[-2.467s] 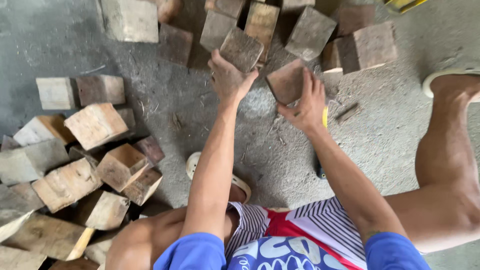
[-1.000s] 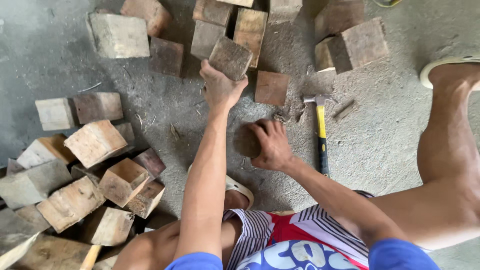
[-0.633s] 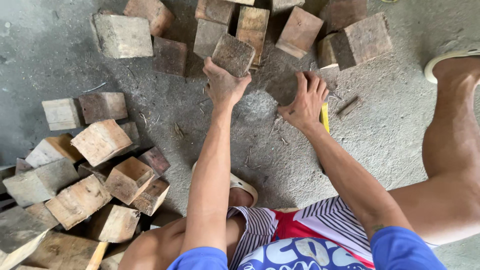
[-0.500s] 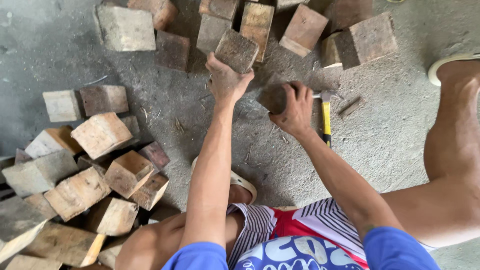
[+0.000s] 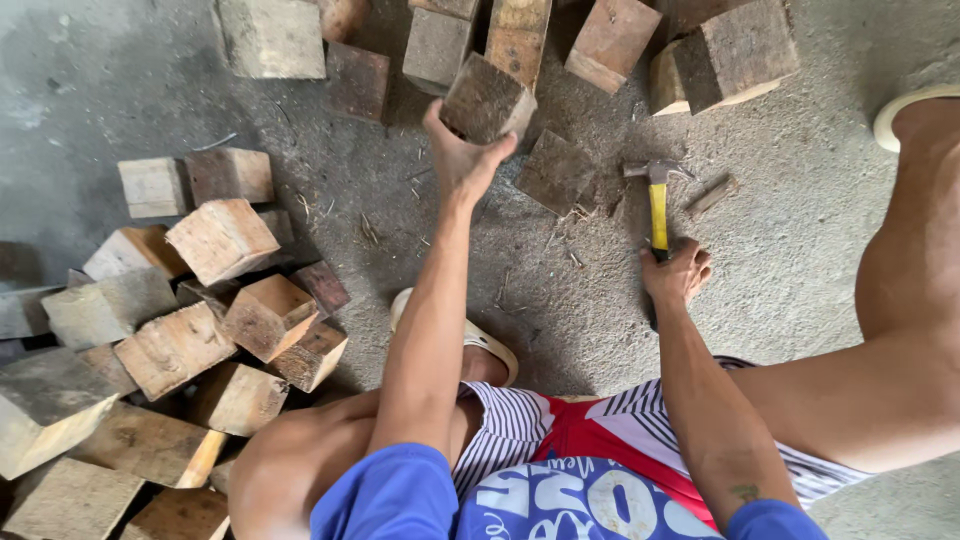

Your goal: The person sits on the floor and uses a hammer to split small wooden blocks. They pick up a block, position it on the ground, and strike it repeatedly until it breaks into smaller pieces. The person then discards the split pieces and repeats the process with new blocks from a nearby pile.

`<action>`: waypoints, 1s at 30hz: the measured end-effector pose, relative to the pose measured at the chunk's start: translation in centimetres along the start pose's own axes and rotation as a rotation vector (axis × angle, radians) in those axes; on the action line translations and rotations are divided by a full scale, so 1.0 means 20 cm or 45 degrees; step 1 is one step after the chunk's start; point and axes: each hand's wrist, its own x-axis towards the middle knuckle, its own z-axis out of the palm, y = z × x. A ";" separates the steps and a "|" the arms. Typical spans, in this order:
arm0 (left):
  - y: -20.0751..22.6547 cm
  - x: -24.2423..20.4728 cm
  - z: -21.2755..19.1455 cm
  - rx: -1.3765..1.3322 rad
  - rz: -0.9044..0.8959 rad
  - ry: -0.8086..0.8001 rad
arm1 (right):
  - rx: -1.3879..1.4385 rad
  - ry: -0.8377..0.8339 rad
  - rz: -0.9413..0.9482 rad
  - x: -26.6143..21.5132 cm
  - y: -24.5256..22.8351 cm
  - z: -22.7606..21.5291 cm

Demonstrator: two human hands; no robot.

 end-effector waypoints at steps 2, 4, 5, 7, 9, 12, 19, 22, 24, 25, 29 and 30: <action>0.00 -0.06 -0.01 -0.087 -0.089 -0.069 | -0.009 -0.048 0.013 0.01 0.02 0.06; -0.03 -0.08 -0.02 -0.119 -0.063 -0.105 | -0.048 -0.057 -0.051 0.04 0.01 0.08; -0.05 -0.09 -0.03 -0.138 -0.050 -0.117 | -0.006 -0.105 -0.005 0.05 0.00 0.07; -0.11 -0.07 -0.06 -0.312 -0.126 -0.242 | 0.090 -0.197 0.091 0.05 -0.02 0.05; -0.18 -0.05 -0.09 -0.498 -0.322 -0.261 | 0.095 -0.193 0.051 0.03 -0.02 0.04; -0.29 -0.04 -0.13 -0.747 -0.655 -0.134 | 0.138 -0.167 -0.022 0.03 -0.01 0.06; -0.34 -0.02 -0.15 -0.692 -0.471 -0.061 | 0.141 -0.191 0.021 0.04 -0.01 0.08; -0.27 -0.04 -0.15 -0.488 -0.223 -0.106 | 0.114 -0.182 -0.001 0.04 -0.01 0.08; -0.22 -0.07 -0.15 -0.352 -0.141 -0.177 | 0.107 -0.156 -0.039 0.04 0.01 0.09; -0.20 -0.10 -0.17 -0.293 -0.143 -0.226 | 0.103 -0.142 -0.058 0.04 0.01 0.10; -0.19 -0.08 -0.18 -0.165 -0.020 -0.381 | 0.071 -0.202 -0.026 0.07 0.01 0.11; -0.20 -0.05 -0.19 -0.138 0.009 -0.448 | 0.086 -0.269 0.033 0.08 0.00 0.10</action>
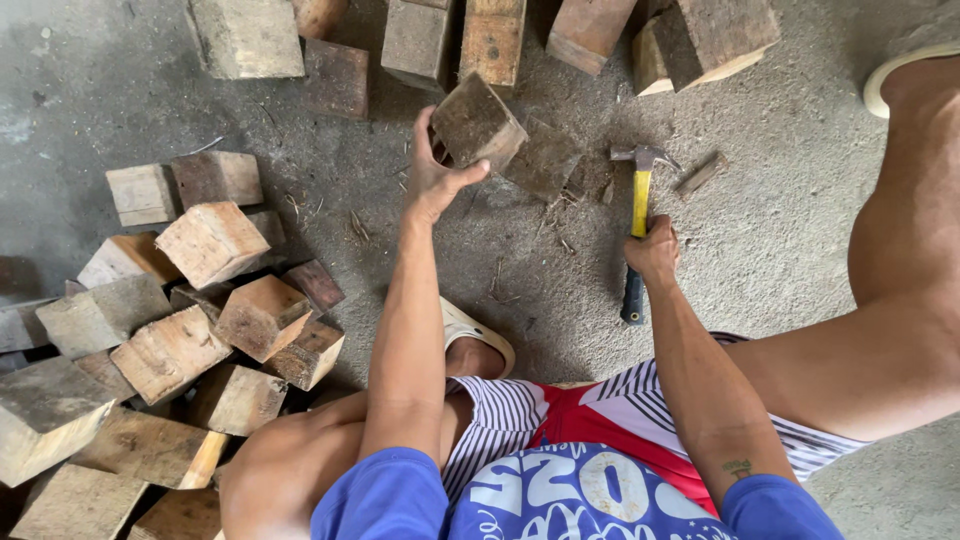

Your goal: The person sits on the floor and uses a hammer to split small wooden blocks. They pick up a block, position it on the ground, and strike it repeatedly until it breaks into smaller pieces. The person then discards the split pieces and repeats the process with new blocks from a nearby pile.

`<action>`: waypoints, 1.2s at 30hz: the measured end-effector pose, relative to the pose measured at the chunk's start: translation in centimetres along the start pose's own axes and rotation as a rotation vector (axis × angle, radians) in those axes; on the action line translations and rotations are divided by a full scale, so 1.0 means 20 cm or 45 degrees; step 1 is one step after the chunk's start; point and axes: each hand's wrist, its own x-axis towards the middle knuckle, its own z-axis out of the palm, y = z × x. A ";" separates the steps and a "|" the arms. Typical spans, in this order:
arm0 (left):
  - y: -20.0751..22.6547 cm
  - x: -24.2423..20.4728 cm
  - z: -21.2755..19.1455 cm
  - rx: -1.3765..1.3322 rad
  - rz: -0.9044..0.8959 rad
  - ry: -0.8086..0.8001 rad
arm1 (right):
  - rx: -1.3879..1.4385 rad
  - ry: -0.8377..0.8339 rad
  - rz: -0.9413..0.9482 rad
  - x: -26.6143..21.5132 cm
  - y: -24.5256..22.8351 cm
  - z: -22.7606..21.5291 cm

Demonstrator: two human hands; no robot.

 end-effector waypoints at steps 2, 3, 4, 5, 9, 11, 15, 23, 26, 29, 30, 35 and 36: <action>-0.01 0.06 -0.05 0.059 0.039 -0.136 | 0.033 -0.070 0.032 0.00 -0.02 -0.01; -0.01 0.07 -0.08 0.094 0.008 -0.145 | 0.047 -0.074 0.006 -0.01 -0.02 -0.01; -0.01 0.08 -0.10 0.131 -0.023 -0.159 | 0.063 -0.076 -0.017 -0.01 -0.02 -0.01; 0.01 0.08 -0.10 0.167 -0.055 -0.174 | 0.051 -0.054 -0.071 -0.02 -0.02 -0.01; 0.12 0.09 -0.07 0.182 -0.090 -0.434 | 0.058 -0.028 -0.138 -0.06 -0.06 -0.02; 0.16 0.13 -0.02 0.416 -0.092 -0.570 | 0.112 -0.068 -0.073 -0.09 -0.09 -0.03; 0.15 0.23 0.02 0.593 -0.148 -0.702 | 0.517 -0.174 0.012 -0.09 -0.11 -0.05; -0.06 0.17 0.03 0.390 0.036 -0.488 | 0.951 -0.347 -0.217 -0.47 -0.42 -0.53; -0.01 0.17 0.09 0.507 0.055 -0.443 | 0.870 -0.260 -0.696 -0.76 -0.55 -0.75; 0.08 0.13 0.15 0.647 0.016 -0.449 | 0.941 -0.212 -1.208 -0.84 -0.59 -0.75; 0.11 0.13 0.15 0.706 0.032 -0.462 | 0.900 -0.158 -1.340 -0.79 -0.61 -0.69; 0.21 0.13 0.14 0.820 0.020 -0.534 | 0.071 0.176 -1.537 -0.66 -0.59 -0.49; 0.23 0.13 0.14 0.828 -0.039 -0.534 | 0.004 0.033 -1.321 -0.67 -0.61 -0.48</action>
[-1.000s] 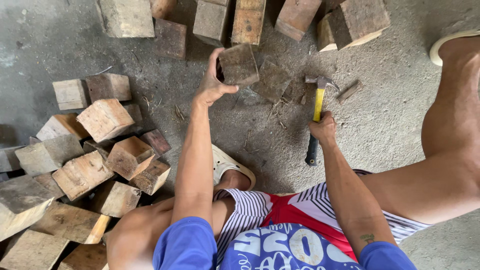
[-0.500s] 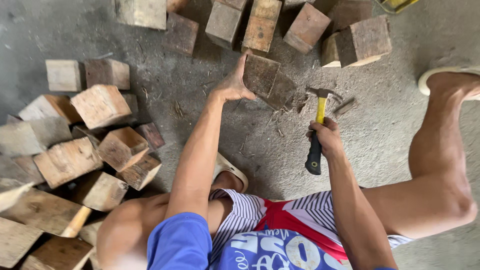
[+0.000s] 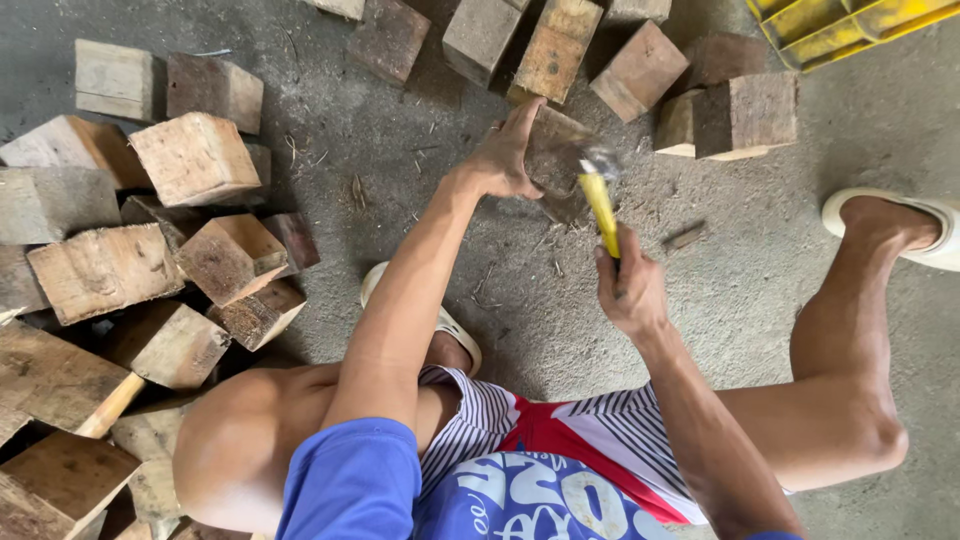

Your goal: The person sits on the floor and uses a hammer to split small wooden blocks. They pick up a block, position it on the ground, and strike it repeatedly until it breaks into smaller pieces. The person then discards the split pieces and repeats the process with new blocks from a nearby pile.

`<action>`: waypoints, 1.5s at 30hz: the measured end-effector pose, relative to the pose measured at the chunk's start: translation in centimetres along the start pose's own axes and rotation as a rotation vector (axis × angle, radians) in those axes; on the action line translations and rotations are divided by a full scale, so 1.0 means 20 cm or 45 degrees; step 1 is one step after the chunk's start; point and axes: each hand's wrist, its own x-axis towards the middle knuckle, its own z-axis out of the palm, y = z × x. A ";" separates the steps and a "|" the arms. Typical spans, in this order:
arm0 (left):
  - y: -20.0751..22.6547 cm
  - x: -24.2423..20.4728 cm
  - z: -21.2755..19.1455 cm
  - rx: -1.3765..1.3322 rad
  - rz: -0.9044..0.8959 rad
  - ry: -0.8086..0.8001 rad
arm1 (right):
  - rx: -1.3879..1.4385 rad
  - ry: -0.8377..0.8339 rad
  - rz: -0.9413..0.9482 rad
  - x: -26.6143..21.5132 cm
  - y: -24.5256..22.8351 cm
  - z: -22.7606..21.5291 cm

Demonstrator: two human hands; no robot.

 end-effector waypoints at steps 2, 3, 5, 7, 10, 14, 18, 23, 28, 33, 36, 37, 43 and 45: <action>0.03 -0.01 -0.02 -0.010 -0.109 -0.039 | 0.003 -0.068 0.085 0.02 -0.05 -0.03; 0.04 -0.01 -0.03 -0.013 -0.092 -0.043 | -0.001 0.012 -0.048 0.01 -0.08 -0.07; 0.02 -0.01 0.00 -0.033 -0.072 -0.066 | 0.084 0.171 -0.308 0.02 -0.14 -0.13; -0.05 0.02 0.01 -0.057 -0.017 -0.048 | 0.267 0.335 -0.557 0.00 -0.18 -0.21; -0.08 0.05 0.03 -0.036 0.010 -0.048 | 0.547 0.556 -0.818 -0.02 -0.18 -0.23; -0.05 0.05 0.02 0.015 -0.031 -0.062 | 0.310 0.169 -0.416 -0.04 -0.03 -0.08; -0.05 0.03 0.01 -0.151 -0.102 -0.055 | 0.023 0.028 -0.218 -0.02 0.02 0.02; -0.09 0.05 0.06 -0.015 -0.026 -0.026 | 0.398 0.246 -0.326 -0.04 -0.23 -0.17; -0.06 0.04 0.04 -0.044 -0.028 -0.038 | 0.525 0.550 -0.732 -0.02 -0.25 -0.28; 0.06 -0.01 -0.01 -0.023 -0.176 -0.077 | -0.091 -0.278 0.251 0.06 0.02 -0.07; 0.05 -0.03 -0.01 -0.086 -0.214 -0.079 | 0.003 0.096 -0.323 0.03 -0.02 -0.05; 0.02 -0.03 0.01 -0.082 -0.140 -0.049 | 0.019 0.158 -0.389 0.04 -0.07 -0.07; -0.06 0.05 0.05 -0.067 -0.050 -0.048 | 0.599 0.586 -0.736 0.00 -0.36 -0.37; -0.04 0.07 0.05 -0.055 -0.056 -0.063 | 0.527 0.617 -0.756 0.01 -0.27 -0.32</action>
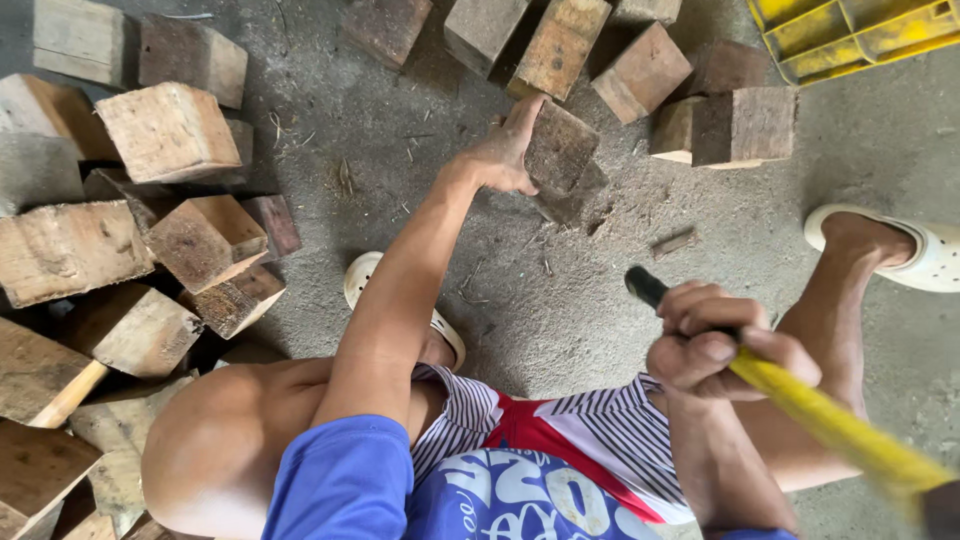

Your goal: The person sits on the floor and uses a hammer to split small wooden blocks. They pick up a block, position it on the ground, and strike it repeatedly until it breaks into smaller pieces. The person then discards the split pieces and repeats the process with new blocks from a nearby pile.

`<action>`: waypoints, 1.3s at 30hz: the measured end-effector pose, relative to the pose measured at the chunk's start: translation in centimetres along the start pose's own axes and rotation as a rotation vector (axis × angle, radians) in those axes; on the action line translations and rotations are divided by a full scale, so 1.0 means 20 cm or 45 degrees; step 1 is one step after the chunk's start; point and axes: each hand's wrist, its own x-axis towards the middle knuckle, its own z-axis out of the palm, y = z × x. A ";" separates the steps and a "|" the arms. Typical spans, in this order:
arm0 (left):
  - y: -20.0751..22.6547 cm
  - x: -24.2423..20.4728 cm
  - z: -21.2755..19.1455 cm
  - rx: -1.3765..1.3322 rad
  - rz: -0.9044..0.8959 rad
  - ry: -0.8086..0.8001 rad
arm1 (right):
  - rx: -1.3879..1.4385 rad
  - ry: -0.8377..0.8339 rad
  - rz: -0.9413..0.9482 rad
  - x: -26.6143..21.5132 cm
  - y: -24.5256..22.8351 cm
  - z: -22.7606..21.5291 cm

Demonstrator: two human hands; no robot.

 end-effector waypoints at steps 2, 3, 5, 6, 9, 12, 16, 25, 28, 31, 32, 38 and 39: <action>0.00 -0.01 0.00 0.011 -0.001 0.007 | -0.245 -0.332 0.356 -0.15 0.17 0.03; 0.01 0.00 -0.01 -0.034 -0.014 0.009 | -0.423 -0.560 0.568 -0.20 0.27 0.05; 0.02 -0.02 -0.02 -0.121 -0.049 0.006 | -0.576 -0.813 0.727 -0.29 0.37 0.10; 0.02 -0.03 -0.03 -0.118 -0.019 0.009 | -0.519 -0.735 0.690 -0.32 0.37 0.13; 0.03 -0.02 0.00 -0.072 0.020 0.008 | -0.358 -0.529 0.543 -0.24 0.26 0.12; -0.01 -0.01 0.01 0.021 -0.002 0.007 | -0.211 -0.293 0.267 -0.04 0.10 0.06; -0.03 0.03 0.02 0.002 0.048 0.039 | 0.364 0.150 0.171 0.04 -0.10 -0.10; 0.00 0.00 0.01 -0.108 0.024 0.045 | -0.483 -0.712 0.574 -0.41 0.36 0.13; -0.01 0.04 0.06 -0.009 0.082 0.072 | -0.376 -0.576 0.422 -0.23 0.19 0.08; -0.04 0.04 0.07 0.109 0.030 0.067 | -0.573 -0.284 0.212 0.05 -0.06 -0.04; -0.04 0.04 0.07 0.134 0.023 0.058 | -0.119 -0.006 0.413 0.10 -0.13 -0.06; -0.03 0.05 0.09 0.055 0.025 0.053 | -0.277 -0.152 0.358 -0.13 0.08 -0.14; -0.01 0.04 0.07 0.018 -0.032 0.037 | -0.459 -0.385 0.547 -0.23 0.20 -0.04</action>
